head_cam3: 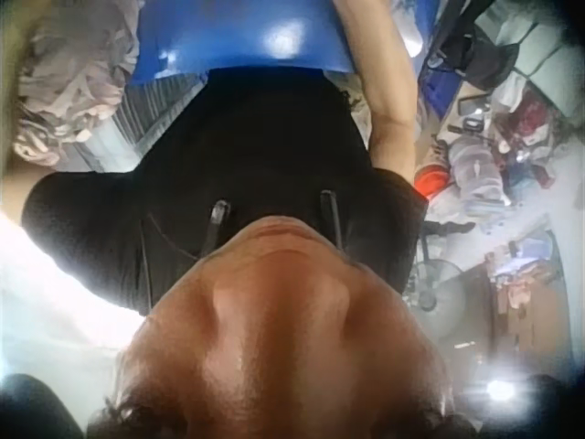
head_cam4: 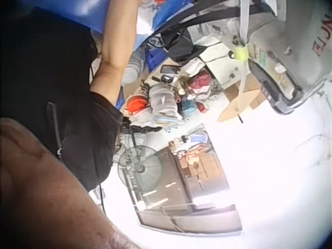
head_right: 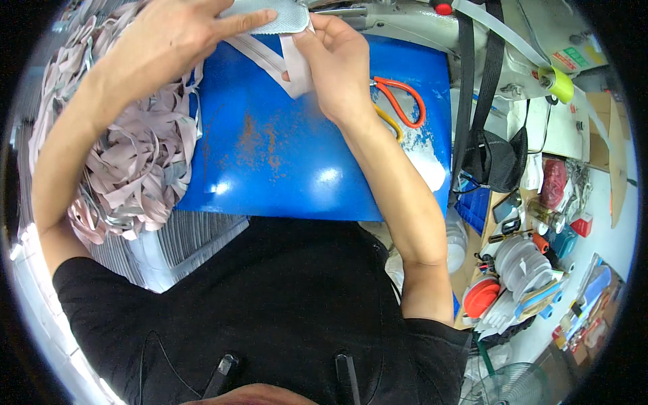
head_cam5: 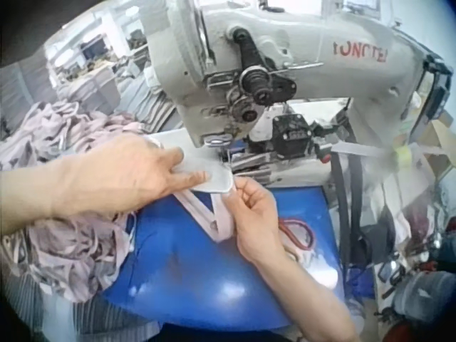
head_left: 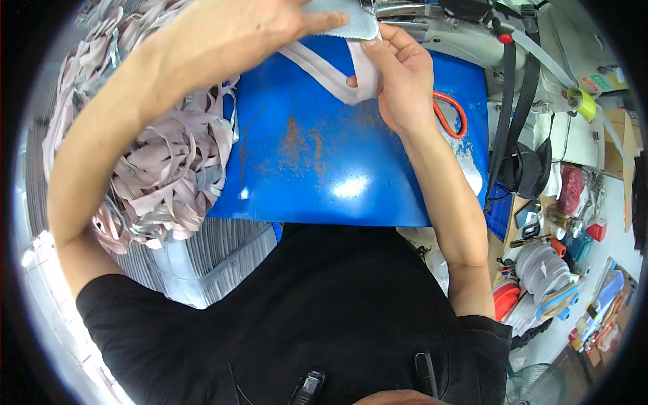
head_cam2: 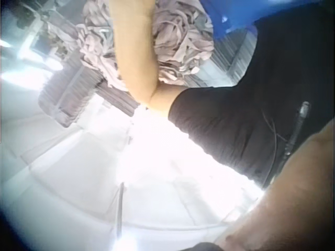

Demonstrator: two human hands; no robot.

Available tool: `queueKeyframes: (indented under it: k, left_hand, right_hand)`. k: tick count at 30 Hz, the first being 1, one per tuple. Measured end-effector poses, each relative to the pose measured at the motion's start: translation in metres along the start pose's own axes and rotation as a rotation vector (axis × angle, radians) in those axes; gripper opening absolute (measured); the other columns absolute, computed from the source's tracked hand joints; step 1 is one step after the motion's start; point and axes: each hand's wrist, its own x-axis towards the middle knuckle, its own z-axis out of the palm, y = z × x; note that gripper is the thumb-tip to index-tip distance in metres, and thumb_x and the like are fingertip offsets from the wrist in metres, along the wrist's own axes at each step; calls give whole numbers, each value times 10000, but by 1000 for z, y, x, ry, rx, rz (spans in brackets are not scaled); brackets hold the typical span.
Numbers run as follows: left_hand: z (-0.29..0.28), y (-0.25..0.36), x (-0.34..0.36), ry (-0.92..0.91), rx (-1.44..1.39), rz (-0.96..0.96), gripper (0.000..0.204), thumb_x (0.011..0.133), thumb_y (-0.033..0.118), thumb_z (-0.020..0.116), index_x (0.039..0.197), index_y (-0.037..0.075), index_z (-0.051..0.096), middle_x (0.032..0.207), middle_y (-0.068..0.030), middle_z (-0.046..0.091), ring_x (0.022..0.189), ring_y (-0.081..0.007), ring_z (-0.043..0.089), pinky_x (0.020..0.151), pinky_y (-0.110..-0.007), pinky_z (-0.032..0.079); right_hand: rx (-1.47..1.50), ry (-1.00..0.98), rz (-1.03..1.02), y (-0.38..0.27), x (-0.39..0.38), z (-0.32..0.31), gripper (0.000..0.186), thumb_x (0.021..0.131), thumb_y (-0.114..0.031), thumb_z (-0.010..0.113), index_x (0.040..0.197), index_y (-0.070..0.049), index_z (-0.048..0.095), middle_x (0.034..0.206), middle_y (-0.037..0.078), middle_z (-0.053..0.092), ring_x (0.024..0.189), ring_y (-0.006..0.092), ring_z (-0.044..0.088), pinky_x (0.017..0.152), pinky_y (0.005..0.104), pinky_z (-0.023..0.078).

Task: The person assembles small mesh pouches by hand, attaching elastic straps and zippers. They use scissors to cut elastic and thread, and a sewing machine to stitch components. The person handles multiple pouches, inspecting seams and zippers, and prepares materials like elastic rolls and thread spools.

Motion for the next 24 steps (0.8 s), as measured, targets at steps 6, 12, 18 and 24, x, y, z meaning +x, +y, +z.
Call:
queueKeyframes:
  k: [6, 12, 18, 24]
  left_hand:
    - [-8, -4, 6, -120, 35, 19, 476, 845, 79, 608, 1313, 24, 678, 924, -192, 661, 670, -309, 714, 574, -403, 580]
    - [-11, 20, 9, 28, -17, -44, 306, 834, 92, 616, 1108, 15, 729, 818, -188, 671, 681, -333, 716, 586, -406, 583]
    - [-3, 59, 32, 204, -216, -89, 112, 781, 102, 632, 825, 57, 724, 737, -145, 693, 679, -292, 717, 596, -369, 563]
    - [30, 88, 57, 396, -445, -579, 413, 844, 187, 678, 1253, 132, 666, 975, -115, 684, 731, -287, 711, 668, -402, 570]
  right_hand:
    - [-28, -15, -45, 7, 3, 2, 259, 1031, -116, 601, 1227, 50, 635, 1002, 127, 737, 798, 156, 719, 601, 319, 632]
    - [-4, -37, -64, 10, 3, 1, 245, 1029, -105, 598, 1217, 46, 641, 1001, 128, 742, 801, 149, 718, 600, 335, 636]
    - [33, 34, -56, 6, 1, 3, 233, 1018, -81, 625, 1197, 68, 621, 969, 109, 738, 741, 126, 698, 603, 262, 590]
    - [-63, 13, -84, 9, -7, 6, 264, 1016, -67, 633, 1245, 62, 622, 1008, 97, 747, 870, 96, 687, 755, 228, 539]
